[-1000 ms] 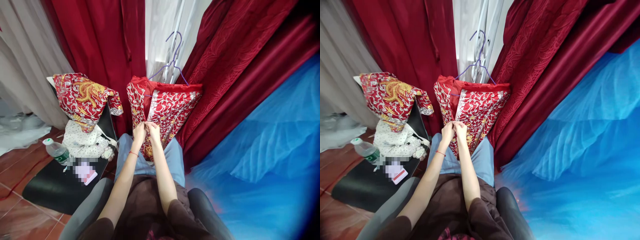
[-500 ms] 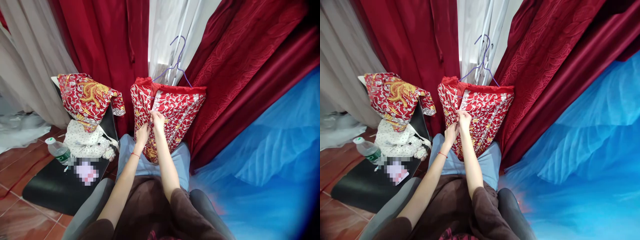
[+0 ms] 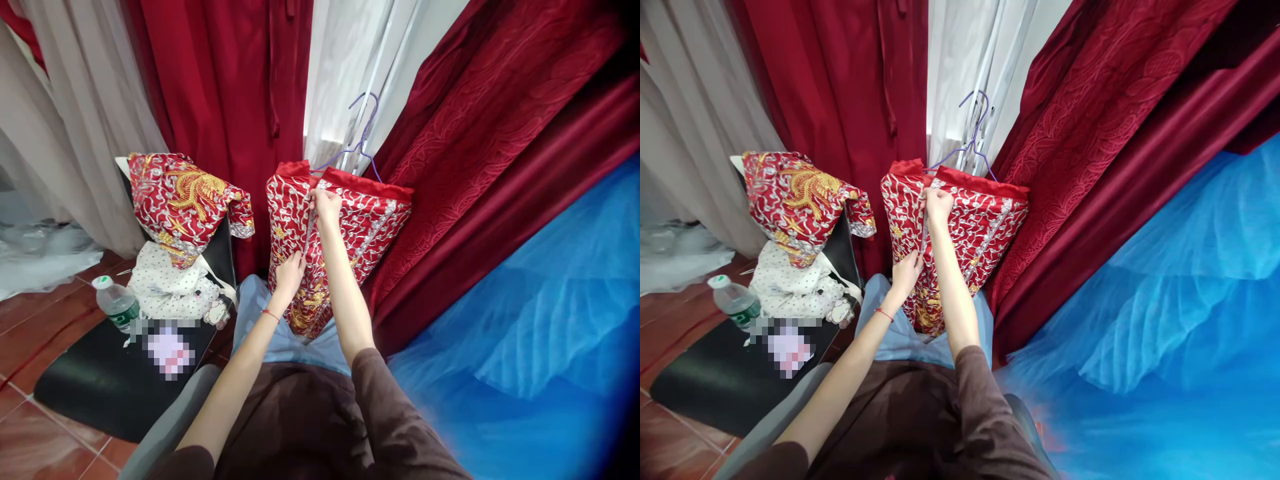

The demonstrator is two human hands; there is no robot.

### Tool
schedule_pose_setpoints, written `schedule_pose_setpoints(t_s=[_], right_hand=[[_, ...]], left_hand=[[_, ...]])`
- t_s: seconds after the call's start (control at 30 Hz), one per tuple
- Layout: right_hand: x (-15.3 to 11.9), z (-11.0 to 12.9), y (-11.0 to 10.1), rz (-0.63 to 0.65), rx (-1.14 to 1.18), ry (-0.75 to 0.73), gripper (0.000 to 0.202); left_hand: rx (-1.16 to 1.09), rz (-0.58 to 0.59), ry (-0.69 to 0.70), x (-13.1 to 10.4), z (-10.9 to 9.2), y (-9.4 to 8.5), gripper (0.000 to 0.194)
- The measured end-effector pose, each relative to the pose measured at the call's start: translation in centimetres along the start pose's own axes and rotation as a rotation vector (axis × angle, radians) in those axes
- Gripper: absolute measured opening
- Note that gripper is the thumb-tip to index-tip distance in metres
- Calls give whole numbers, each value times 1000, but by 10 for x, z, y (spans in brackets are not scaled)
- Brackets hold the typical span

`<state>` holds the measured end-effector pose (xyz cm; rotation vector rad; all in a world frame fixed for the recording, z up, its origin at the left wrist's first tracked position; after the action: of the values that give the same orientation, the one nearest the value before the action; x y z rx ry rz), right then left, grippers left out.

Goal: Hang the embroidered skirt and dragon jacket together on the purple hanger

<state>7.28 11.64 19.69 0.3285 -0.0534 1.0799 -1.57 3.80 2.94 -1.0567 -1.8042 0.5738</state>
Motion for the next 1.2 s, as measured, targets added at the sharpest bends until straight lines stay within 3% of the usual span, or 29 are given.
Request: schedule_pose_setpoints(t_s=[0.23,0.5,0.6,0.7,0.77,0.83,0.9,0.97,1.03,1.1,1.2], right_hand=[[20,29,14,9,-5,-125,28],[18,24,14,43,-30,-212,25],[7,29,8,172,-250,-438,23],[-2,40,-17,234,-657,-770,22],[3,49,-45,224,-954,-958,22],[19,60,-77,202,-1201,-1109,29],[44,76,-109,138,-1383,-1202,39],[69,84,-129,190,-1524,-1256,45],[87,82,-139,364,-1638,-1281,42],[93,79,-143,511,-1696,-1299,35],[90,81,-143,595,-1694,-1372,30]], left_hand=[[10,3,50,1,-9,-3,38],[11,55,89,19,-13,6,39],[102,115,51,33,-2,9,39],[104,136,56,50,9,0,31],[23,33,57,70,12,-22,24],[-99,-175,45,97,11,-55,25],[-234,-388,59,130,5,-89,28],[-358,-508,92,167,-1,-110,33],[-438,-507,86,206,-3,-114,40],[-465,-401,53,238,0,-103,40],[-476,-277,40,263,10,-87,29]])
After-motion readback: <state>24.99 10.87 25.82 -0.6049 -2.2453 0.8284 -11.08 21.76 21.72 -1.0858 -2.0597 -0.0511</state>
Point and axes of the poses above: each hand's wrist, its own x-axis towards the middle knuckle, its own y-axis out of the palm, z = x × y, the point moved 8 cm from there along x, towards the middle knuckle, and after that the axes turned 13 degrees about -z, right-handed, at the moved point
